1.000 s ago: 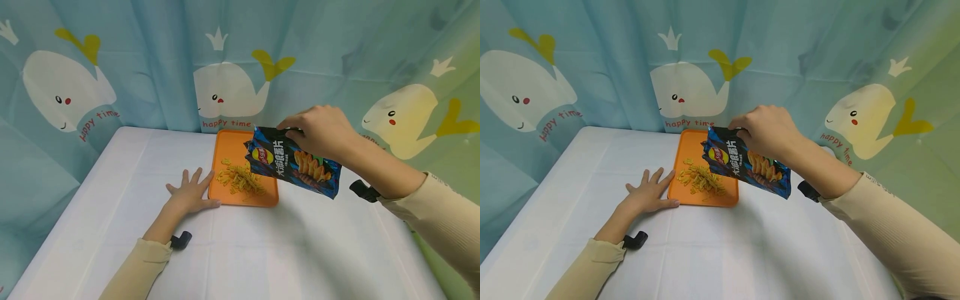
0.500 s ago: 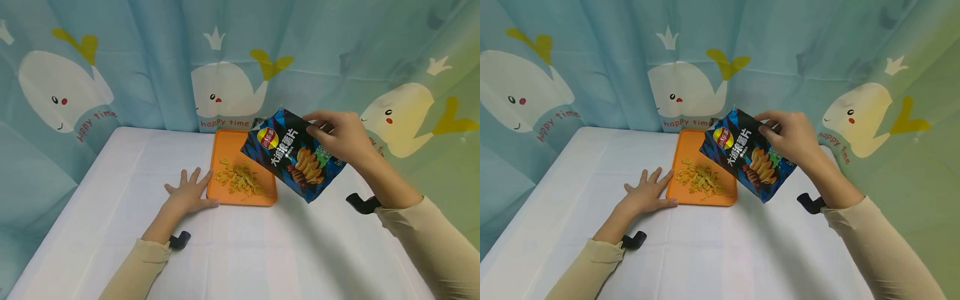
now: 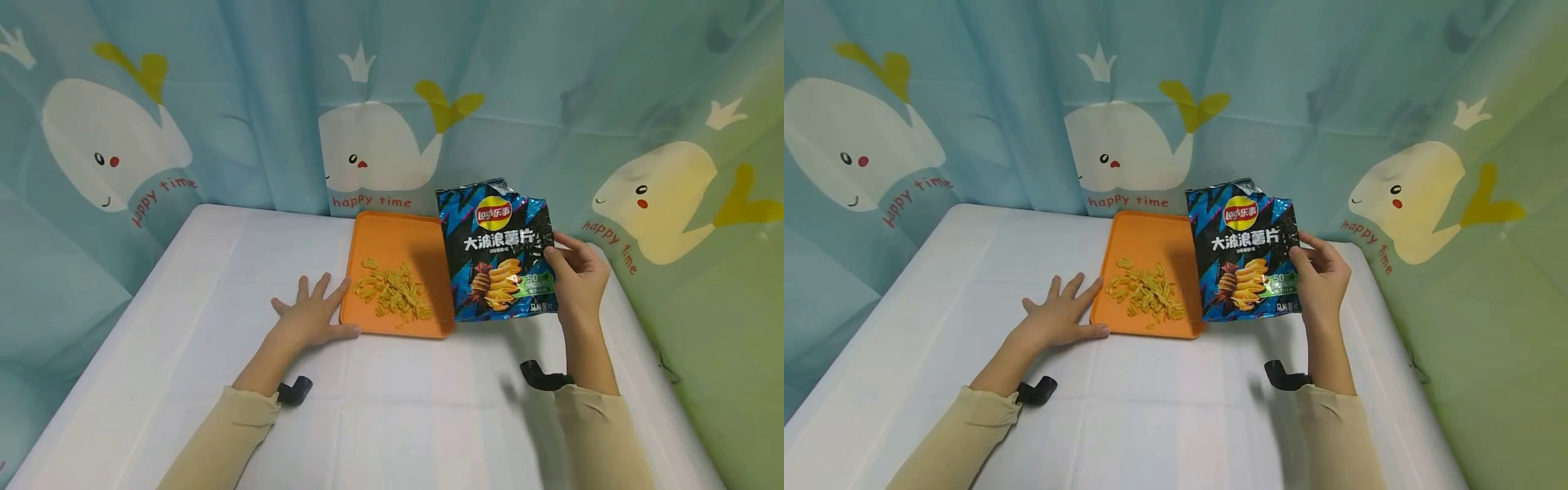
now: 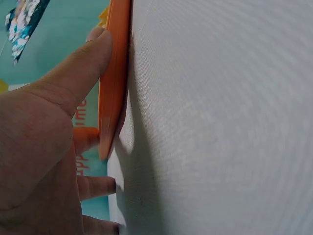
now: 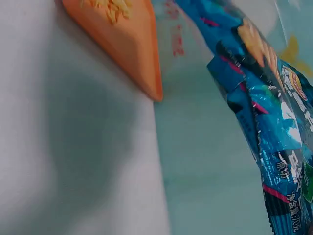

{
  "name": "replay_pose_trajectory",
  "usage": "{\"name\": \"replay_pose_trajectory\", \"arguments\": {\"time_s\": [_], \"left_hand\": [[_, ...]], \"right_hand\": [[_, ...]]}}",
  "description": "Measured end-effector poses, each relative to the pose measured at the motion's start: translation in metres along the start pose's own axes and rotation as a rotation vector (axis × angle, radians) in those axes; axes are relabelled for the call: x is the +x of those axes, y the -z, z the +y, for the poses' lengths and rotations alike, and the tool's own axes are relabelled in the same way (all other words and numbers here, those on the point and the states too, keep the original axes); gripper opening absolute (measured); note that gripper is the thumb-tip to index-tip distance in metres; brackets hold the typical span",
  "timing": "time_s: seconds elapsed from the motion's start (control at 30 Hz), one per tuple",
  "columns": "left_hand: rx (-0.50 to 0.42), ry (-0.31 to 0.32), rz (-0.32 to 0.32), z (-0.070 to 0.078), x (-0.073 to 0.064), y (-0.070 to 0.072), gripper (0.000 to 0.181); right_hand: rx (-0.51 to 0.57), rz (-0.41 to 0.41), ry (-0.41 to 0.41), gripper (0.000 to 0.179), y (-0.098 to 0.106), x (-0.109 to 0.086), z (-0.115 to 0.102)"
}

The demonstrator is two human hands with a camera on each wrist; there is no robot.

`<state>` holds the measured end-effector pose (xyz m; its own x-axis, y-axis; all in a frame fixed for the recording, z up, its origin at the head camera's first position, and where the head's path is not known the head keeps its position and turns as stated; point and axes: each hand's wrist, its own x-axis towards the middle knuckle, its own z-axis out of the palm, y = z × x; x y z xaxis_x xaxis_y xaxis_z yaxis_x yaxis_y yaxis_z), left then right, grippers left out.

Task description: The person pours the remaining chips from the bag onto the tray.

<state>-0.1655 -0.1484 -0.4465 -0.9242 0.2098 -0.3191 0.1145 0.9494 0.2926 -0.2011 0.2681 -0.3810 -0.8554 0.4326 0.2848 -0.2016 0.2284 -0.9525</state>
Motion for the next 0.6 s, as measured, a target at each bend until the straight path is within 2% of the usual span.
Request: {"name": "replay_pose_trajectory", "arguments": {"time_s": [0.07,0.13,0.27,0.43,0.6], "left_hand": [[0.004,-0.005,-0.004,0.002,0.001,-0.001,0.104],[0.008,-0.012,-0.006,0.003,0.002,-0.002,0.104],[0.005,-0.021,-0.004,0.002,0.003,-0.005,0.104],[-0.008,-0.017,-0.001,-0.002,-0.005,-0.011,0.104],[-0.019,-0.019,-0.008,-0.005,-0.015,-0.016,0.103]], "right_hand": [[0.068,0.071,-0.122,0.028,0.009,0.000,0.013],[0.092,0.132,-0.228,0.029,0.018,-0.001,0.026],[0.100,0.200,-0.359,0.031,0.032,-0.008,0.049],[-0.034,0.158,-0.414,0.033,0.039,-0.022,0.068],[-0.160,0.084,-0.403,0.034,0.040,-0.030,0.077]]}}
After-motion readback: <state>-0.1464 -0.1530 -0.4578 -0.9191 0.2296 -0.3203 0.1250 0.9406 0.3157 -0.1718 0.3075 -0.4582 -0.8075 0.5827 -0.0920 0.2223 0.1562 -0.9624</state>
